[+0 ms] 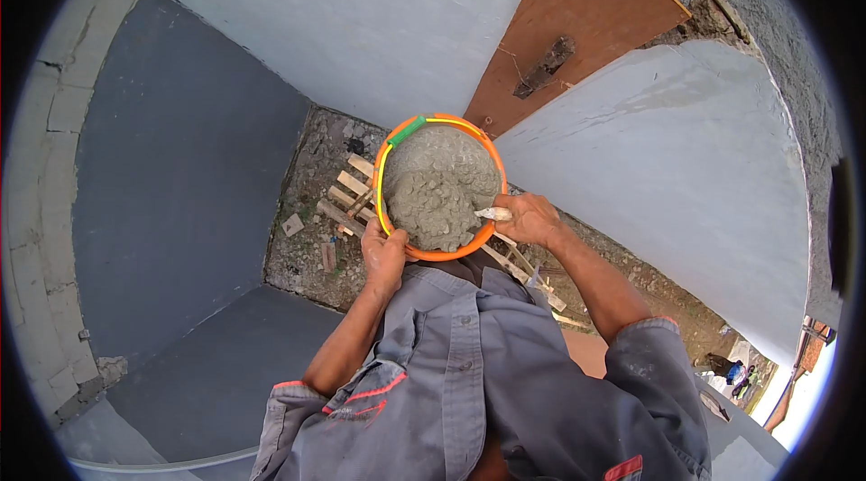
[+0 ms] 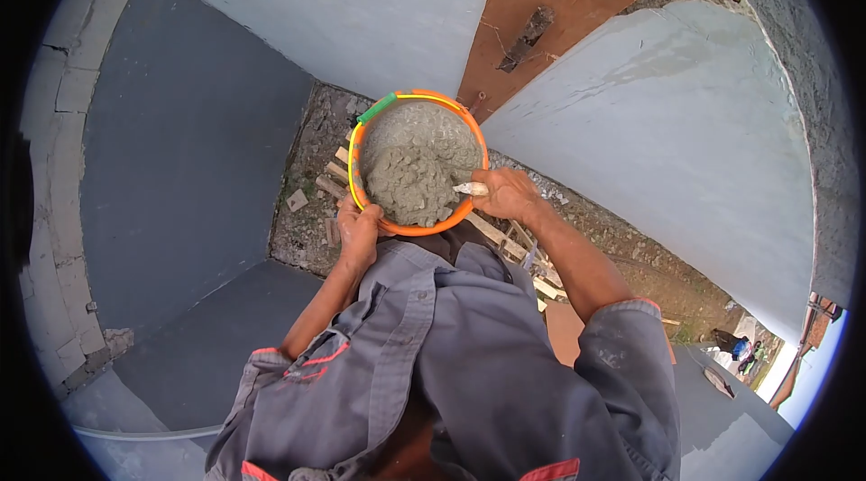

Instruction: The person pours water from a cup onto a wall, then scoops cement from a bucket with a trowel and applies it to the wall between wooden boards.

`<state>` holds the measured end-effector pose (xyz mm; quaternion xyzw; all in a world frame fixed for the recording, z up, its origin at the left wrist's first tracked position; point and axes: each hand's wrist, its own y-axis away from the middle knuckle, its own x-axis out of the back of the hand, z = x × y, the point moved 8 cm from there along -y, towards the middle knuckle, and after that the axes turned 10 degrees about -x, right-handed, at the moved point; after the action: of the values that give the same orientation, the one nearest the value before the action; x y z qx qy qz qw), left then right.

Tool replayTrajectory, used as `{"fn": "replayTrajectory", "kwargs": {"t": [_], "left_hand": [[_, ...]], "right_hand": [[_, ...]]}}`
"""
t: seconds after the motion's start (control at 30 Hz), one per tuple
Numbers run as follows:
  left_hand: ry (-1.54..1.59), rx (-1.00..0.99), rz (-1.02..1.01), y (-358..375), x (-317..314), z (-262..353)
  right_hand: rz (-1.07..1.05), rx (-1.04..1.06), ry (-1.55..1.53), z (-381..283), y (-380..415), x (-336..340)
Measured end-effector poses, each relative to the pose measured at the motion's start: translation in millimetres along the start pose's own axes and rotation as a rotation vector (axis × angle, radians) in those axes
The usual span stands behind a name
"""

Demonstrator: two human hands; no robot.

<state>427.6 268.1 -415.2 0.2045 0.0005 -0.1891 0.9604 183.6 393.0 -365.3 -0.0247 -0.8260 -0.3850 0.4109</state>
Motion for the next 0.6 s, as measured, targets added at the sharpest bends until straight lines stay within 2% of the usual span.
{"fn": "replayTrajectory", "kwargs": {"t": [0.3,0.4,0.6], "left_hand": [[0.007,0.026,-0.047,1.4,-14.3,23.8],[0.018,0.013,-0.051,-3.6,-12.1,12.0],[0.014,0.005,-0.066,-3.3,-14.3,11.3]], "right_hand": [[0.142,-0.018,0.114,7.1,24.1,58.4],[0.167,-0.021,0.123,9.5,38.1,79.2],[0.225,-0.042,0.112,-0.2,94.2,152.3]]}}
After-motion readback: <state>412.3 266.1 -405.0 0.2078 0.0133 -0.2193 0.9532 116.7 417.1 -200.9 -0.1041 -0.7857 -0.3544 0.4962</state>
